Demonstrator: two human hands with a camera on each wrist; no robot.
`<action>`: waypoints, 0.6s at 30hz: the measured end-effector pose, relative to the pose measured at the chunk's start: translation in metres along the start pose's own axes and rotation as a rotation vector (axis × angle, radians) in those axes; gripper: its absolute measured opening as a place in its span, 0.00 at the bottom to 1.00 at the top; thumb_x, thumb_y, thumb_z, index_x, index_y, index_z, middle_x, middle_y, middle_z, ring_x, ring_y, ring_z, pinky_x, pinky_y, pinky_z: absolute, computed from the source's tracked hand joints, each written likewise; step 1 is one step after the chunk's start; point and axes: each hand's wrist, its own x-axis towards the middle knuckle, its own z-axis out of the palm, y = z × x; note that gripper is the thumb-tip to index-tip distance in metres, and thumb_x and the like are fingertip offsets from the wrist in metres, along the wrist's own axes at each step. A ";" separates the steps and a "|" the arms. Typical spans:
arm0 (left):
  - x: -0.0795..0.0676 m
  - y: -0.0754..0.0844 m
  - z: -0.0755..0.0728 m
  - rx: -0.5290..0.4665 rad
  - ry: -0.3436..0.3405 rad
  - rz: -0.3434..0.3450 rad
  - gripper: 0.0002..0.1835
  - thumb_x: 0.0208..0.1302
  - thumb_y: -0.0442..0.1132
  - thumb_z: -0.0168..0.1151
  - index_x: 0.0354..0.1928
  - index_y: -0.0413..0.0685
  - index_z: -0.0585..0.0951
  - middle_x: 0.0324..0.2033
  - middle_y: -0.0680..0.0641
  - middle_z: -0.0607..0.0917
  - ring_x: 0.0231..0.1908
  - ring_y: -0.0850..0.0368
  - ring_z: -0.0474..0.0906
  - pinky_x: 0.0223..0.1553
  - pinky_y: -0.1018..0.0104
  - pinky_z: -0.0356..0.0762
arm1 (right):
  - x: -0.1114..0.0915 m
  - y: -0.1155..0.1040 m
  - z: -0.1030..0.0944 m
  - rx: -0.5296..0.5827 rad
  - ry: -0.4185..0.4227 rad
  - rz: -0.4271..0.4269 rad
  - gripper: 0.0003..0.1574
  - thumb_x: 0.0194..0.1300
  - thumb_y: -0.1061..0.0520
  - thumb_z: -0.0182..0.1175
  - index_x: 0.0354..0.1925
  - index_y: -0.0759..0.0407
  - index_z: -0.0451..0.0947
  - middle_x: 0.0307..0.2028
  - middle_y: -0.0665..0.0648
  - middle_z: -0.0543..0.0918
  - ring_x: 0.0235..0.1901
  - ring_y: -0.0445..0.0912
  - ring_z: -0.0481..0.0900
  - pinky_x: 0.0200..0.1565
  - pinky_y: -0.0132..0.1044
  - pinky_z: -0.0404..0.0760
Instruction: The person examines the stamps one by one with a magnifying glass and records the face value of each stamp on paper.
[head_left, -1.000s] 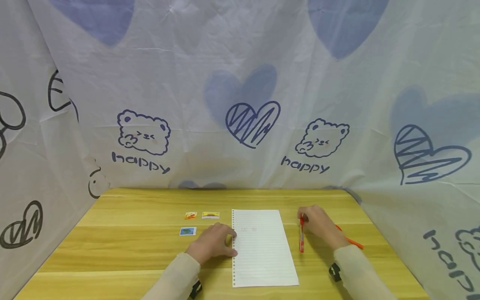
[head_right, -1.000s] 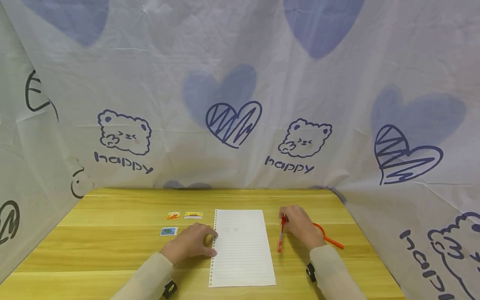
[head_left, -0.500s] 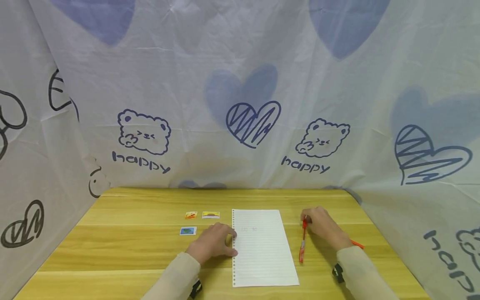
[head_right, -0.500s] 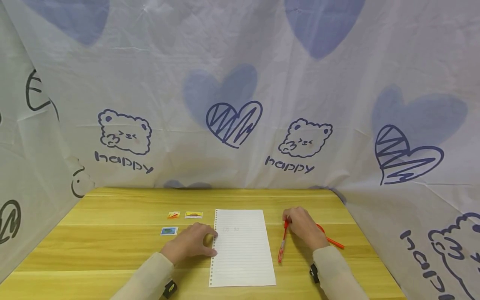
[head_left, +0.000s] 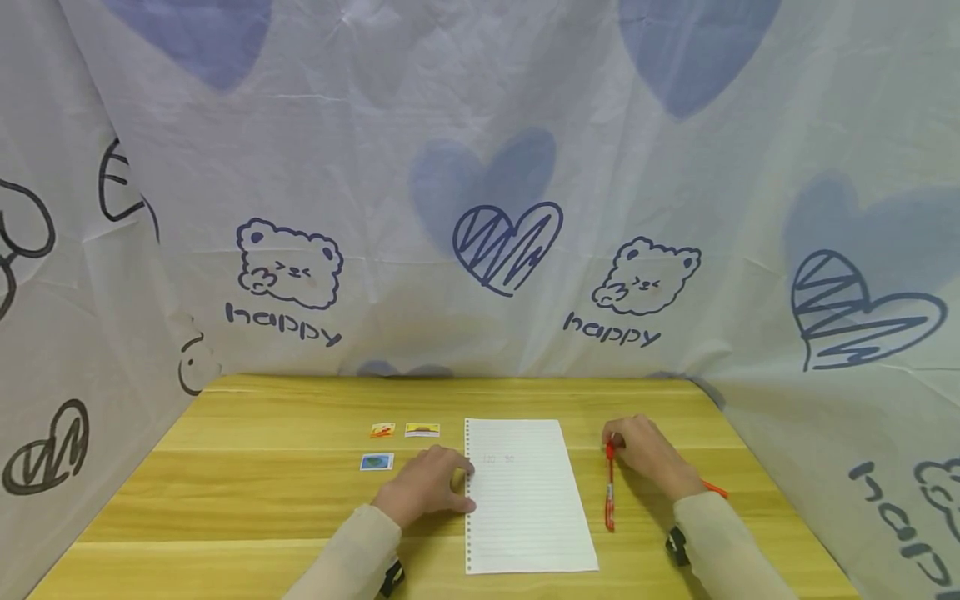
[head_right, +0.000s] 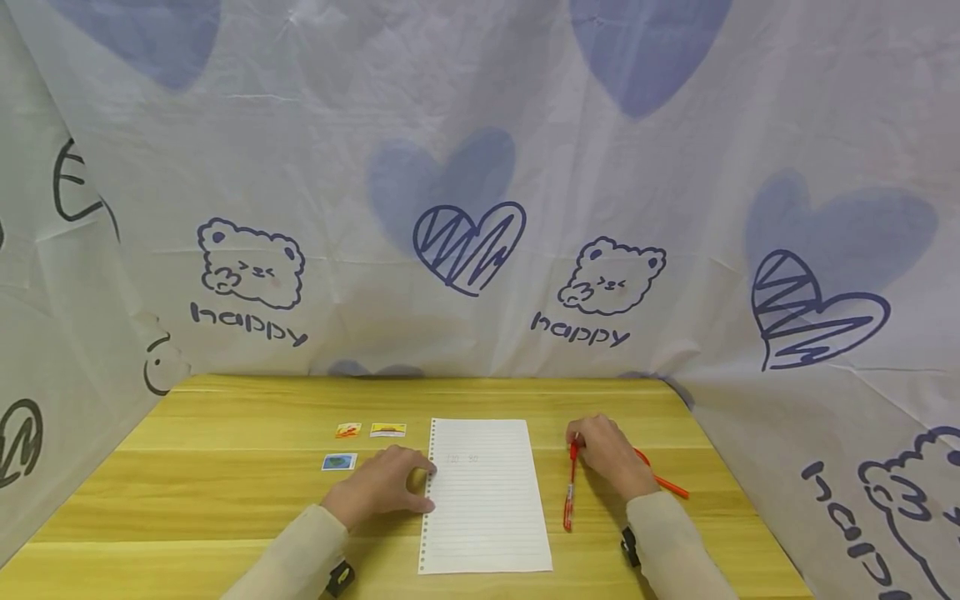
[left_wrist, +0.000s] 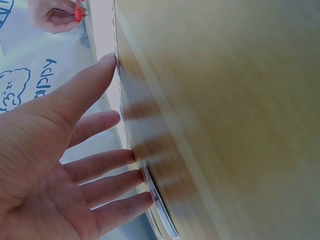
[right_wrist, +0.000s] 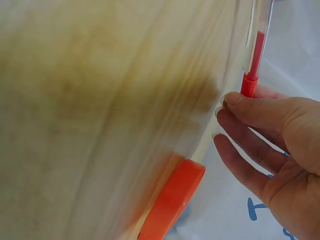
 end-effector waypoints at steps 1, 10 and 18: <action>0.000 0.000 0.000 0.000 -0.001 -0.001 0.27 0.52 0.48 0.82 0.52 0.44 0.88 0.56 0.42 0.88 0.58 0.41 0.82 0.61 0.43 0.79 | 0.000 0.001 0.000 -0.005 -0.008 0.007 0.14 0.51 0.73 0.71 0.27 0.55 0.85 0.26 0.51 0.88 0.28 0.41 0.81 0.35 0.37 0.84; 0.000 -0.001 0.001 -0.009 -0.002 -0.013 0.27 0.51 0.48 0.82 0.52 0.45 0.87 0.57 0.42 0.87 0.59 0.40 0.81 0.62 0.43 0.79 | 0.000 0.001 0.000 -0.045 -0.044 0.061 0.14 0.55 0.71 0.70 0.28 0.52 0.85 0.28 0.51 0.89 0.31 0.45 0.83 0.36 0.43 0.85; -0.001 0.000 0.000 -0.021 -0.007 -0.021 0.27 0.51 0.48 0.82 0.53 0.45 0.87 0.57 0.42 0.87 0.60 0.40 0.80 0.63 0.41 0.78 | 0.002 0.001 0.000 -0.064 -0.052 0.045 0.14 0.55 0.70 0.72 0.28 0.51 0.86 0.29 0.49 0.90 0.33 0.45 0.85 0.37 0.44 0.86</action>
